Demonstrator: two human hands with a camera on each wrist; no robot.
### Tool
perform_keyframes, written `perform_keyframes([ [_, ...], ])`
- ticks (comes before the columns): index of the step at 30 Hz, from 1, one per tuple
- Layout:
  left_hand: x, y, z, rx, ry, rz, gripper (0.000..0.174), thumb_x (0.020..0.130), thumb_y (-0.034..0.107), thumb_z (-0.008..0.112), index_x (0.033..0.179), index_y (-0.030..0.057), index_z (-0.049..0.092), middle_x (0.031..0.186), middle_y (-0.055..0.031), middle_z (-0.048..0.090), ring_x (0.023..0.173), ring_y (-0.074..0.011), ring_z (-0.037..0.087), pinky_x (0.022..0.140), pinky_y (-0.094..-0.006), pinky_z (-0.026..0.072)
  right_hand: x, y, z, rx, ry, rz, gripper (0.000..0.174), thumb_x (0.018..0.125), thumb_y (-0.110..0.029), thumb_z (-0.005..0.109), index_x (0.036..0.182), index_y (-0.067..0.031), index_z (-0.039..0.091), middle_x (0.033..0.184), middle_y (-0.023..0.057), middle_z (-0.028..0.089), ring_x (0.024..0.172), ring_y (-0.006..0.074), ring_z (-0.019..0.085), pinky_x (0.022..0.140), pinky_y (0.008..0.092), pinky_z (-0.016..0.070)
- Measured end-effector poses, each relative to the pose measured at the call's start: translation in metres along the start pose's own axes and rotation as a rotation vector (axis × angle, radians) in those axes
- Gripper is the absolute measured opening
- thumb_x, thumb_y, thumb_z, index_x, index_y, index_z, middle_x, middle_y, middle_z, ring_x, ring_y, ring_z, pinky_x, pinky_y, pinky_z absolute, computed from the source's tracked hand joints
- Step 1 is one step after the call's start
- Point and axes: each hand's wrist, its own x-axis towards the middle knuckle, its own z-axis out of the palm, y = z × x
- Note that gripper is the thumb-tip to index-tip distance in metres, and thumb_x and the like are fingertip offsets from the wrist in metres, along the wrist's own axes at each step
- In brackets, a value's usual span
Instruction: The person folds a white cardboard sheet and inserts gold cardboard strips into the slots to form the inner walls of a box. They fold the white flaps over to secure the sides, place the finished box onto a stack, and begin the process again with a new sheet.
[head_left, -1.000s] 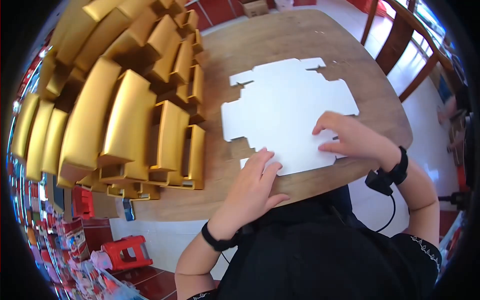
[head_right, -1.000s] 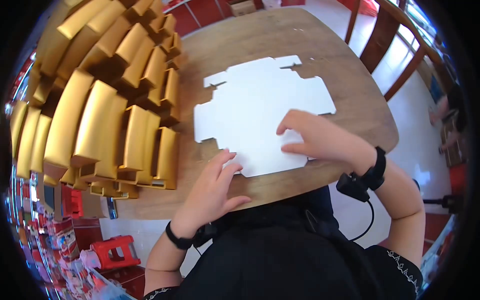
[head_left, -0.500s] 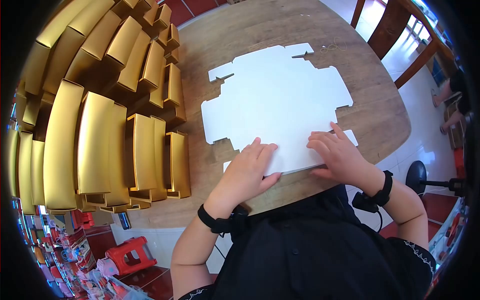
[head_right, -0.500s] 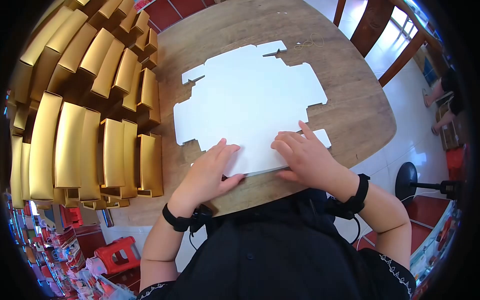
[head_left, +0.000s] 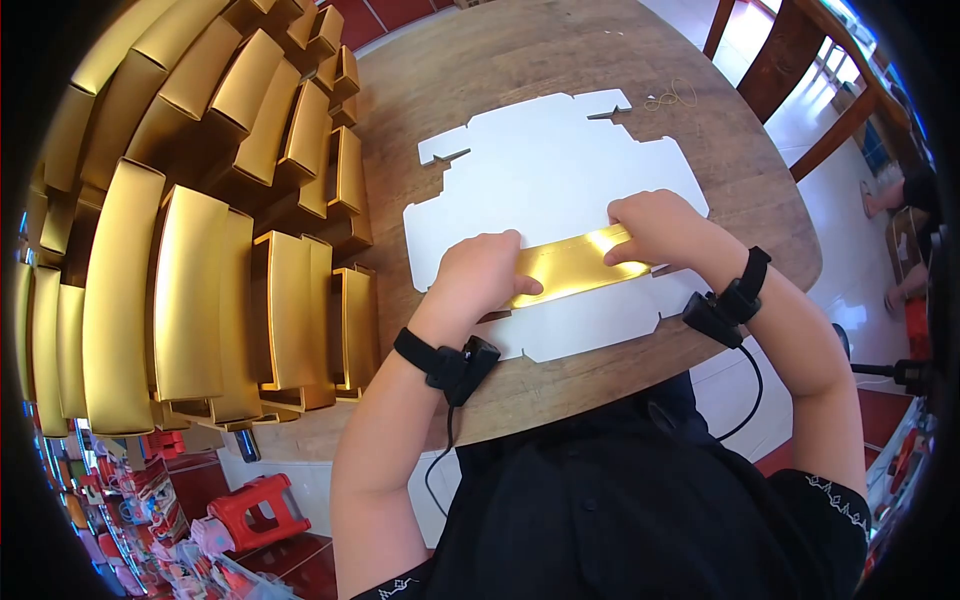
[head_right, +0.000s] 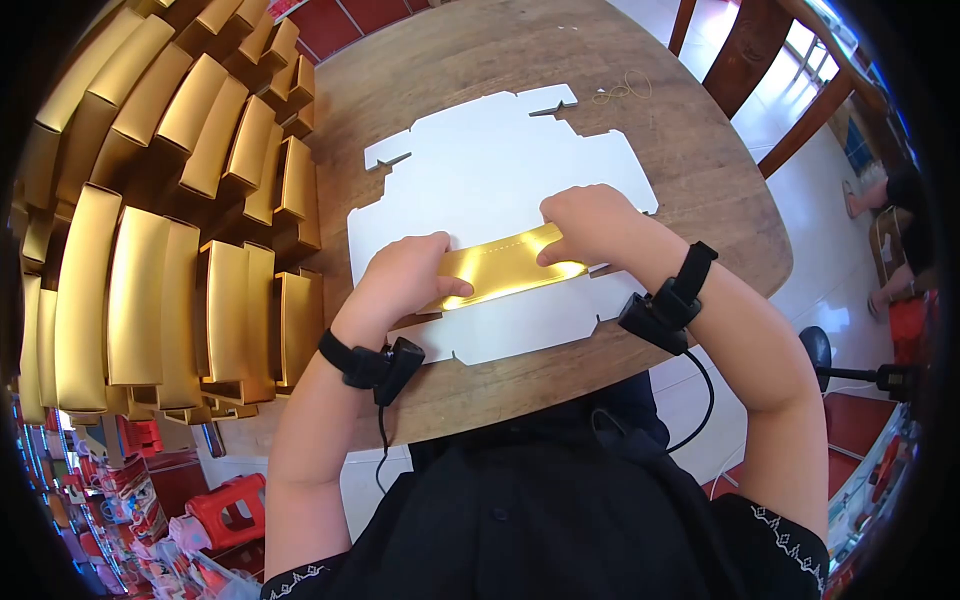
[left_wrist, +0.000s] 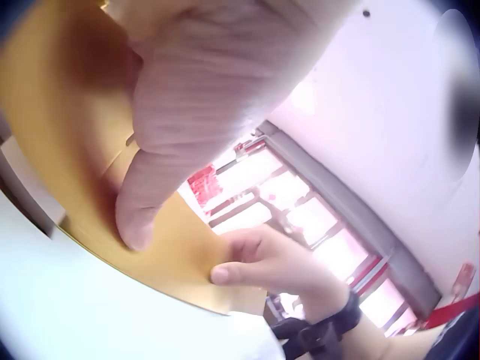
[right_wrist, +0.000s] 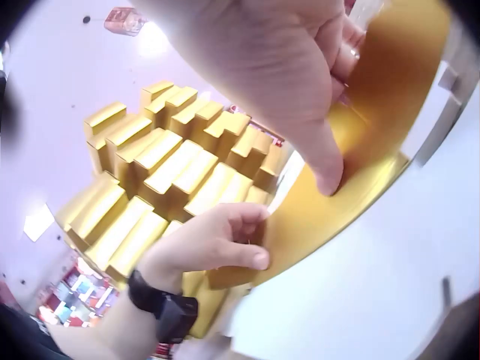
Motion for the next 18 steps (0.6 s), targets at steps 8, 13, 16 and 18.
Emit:
perform_keyframes([
  [8,0.011,-0.036,0.015,-0.548,-0.110,0.041,0.031,0.083,0.026,0.076,0.094,-0.0026,0.071,0.078,-0.0149,0.069,0.073,-0.0249,0.065,0.070,-0.0369,0.0507,0.002,0.026,-0.008,0.514,-0.283,0.139,0.031,0.078,-0.026,0.080,0.089,-0.0005,0.065,0.080,0.0120,0.064,0.072,0.0195,0.058,0.066,0.0333,0.0460],
  [13,0.009,-0.037,0.013,-0.639,-0.206,0.033,0.024,0.085,0.022,0.076,0.092,-0.0002,0.073,0.071,-0.0089,0.065,0.066,-0.0176,0.057,0.067,-0.0323,0.0485,-0.001,0.026,-0.013,0.540,-0.280,0.058,0.034,0.078,-0.027,0.081,0.087,0.0012,0.065,0.081,0.0117,0.064,0.073,0.0213,0.059,0.066,0.0340,0.0464],
  [16,0.007,-0.033,0.009,-0.524,-0.196,0.049,0.025,0.084,0.025,0.076,0.088,0.0001,0.072,0.071,-0.0104,0.066,0.066,-0.0211,0.060,0.068,-0.0342,0.0494,-0.003,0.024,-0.014,0.477,-0.266,0.042,0.037,0.078,-0.029,0.082,0.087,0.0023,0.064,0.082,0.0123,0.064,0.075,0.0234,0.059,0.067,0.0345,0.0467],
  [18,0.007,-0.028,0.007,-0.420,-0.189,0.049,0.026,0.083,0.026,0.076,0.086,0.0001,0.071,0.071,-0.0115,0.067,0.067,-0.0236,0.062,0.069,-0.0355,0.0500,-0.004,0.020,-0.014,0.428,-0.244,0.027,0.038,0.078,-0.030,0.082,0.088,0.0028,0.064,0.082,0.0126,0.064,0.077,0.0248,0.060,0.068,0.0348,0.0468],
])
